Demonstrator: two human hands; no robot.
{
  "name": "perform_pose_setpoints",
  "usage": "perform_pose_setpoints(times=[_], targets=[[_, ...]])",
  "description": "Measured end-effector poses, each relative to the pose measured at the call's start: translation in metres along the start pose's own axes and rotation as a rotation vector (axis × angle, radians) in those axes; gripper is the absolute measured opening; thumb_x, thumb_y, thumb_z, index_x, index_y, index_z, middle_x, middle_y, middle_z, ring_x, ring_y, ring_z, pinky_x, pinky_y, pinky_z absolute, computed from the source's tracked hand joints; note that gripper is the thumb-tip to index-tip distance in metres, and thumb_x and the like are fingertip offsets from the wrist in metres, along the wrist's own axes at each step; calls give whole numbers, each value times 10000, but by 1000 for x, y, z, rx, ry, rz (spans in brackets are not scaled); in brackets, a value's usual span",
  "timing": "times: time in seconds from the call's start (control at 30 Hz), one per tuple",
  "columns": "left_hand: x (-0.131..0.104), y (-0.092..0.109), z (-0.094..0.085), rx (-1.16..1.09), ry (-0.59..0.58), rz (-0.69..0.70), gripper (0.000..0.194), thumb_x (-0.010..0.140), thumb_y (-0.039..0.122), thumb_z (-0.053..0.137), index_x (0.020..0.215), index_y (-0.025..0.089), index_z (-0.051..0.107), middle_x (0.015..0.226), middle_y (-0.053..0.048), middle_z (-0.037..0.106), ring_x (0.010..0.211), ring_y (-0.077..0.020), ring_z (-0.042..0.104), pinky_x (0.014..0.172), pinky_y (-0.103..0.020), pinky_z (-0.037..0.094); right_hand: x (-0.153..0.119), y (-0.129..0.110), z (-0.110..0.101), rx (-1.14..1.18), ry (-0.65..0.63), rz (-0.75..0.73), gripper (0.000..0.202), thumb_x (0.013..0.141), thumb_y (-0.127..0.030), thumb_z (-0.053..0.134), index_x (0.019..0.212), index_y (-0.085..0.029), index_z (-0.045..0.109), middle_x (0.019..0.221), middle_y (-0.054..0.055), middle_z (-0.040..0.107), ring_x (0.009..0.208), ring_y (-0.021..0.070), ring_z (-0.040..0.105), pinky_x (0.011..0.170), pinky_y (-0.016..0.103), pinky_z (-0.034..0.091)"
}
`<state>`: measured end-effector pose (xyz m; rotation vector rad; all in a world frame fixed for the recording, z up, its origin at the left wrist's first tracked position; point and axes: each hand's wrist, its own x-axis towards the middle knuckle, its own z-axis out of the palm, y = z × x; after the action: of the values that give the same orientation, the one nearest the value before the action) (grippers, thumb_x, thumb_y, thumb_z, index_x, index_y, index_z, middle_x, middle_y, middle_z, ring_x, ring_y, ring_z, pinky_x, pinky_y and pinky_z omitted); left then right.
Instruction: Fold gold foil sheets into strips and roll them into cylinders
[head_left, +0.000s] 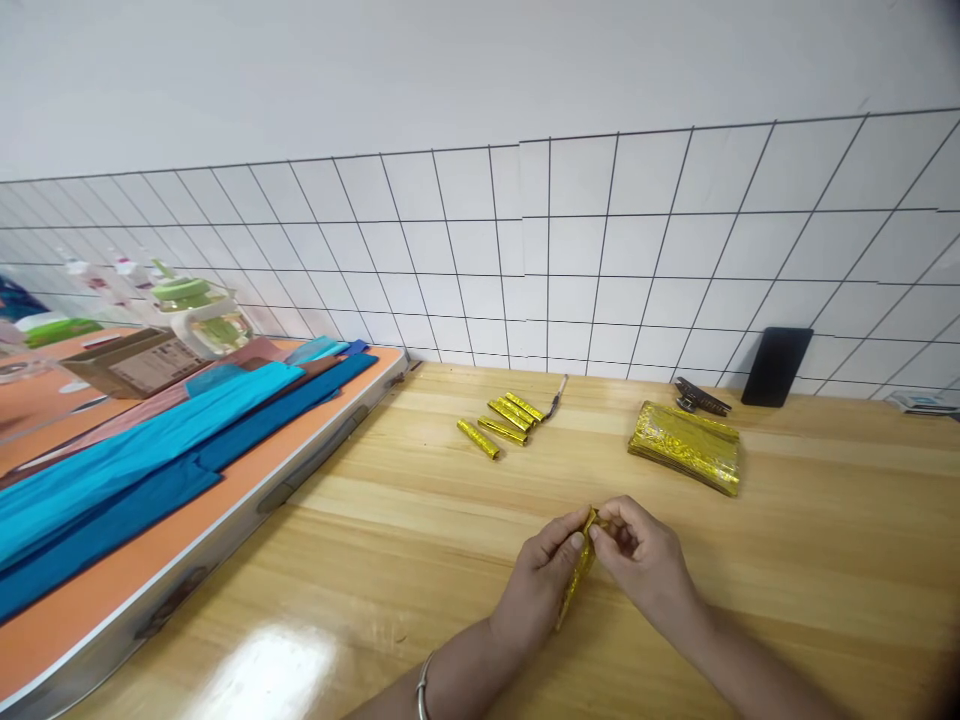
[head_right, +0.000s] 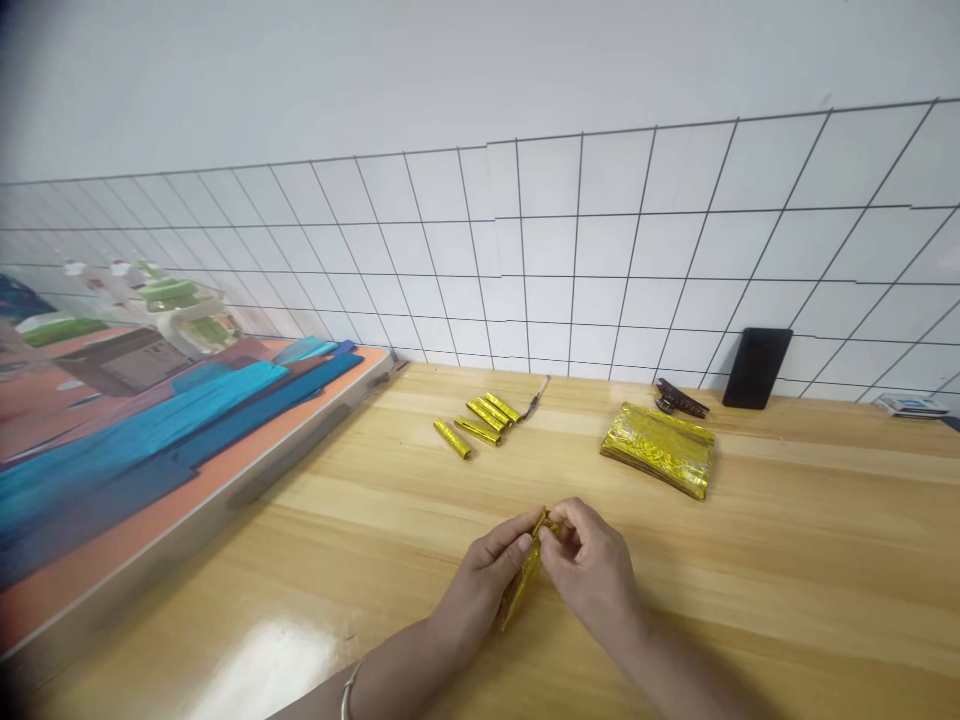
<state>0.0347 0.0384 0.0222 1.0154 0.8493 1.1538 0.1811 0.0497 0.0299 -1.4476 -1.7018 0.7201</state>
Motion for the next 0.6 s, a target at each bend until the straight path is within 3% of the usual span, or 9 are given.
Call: perform_pose_setpoints(times=[0.13,0.6], targets=[[2,2,0,-108,-57,-58,394,752,363,680,1098,178,638,1149,-87,630,1085,-238,560,980,-399,400,1,1,1,6,7,2,74,785,-286,528,764,-218,508,581,-56,469,508,103,468,489,209,383],[4,0,0,-102,-17,-5,442,691,390,728,1070,175,657,1110,-95,650,1058,-248,572,984,-434,393,1,1,0,79,-27,-12,88,801,-278,513,793,-201,555,639,-29,525,551,108,480,512,209,398]])
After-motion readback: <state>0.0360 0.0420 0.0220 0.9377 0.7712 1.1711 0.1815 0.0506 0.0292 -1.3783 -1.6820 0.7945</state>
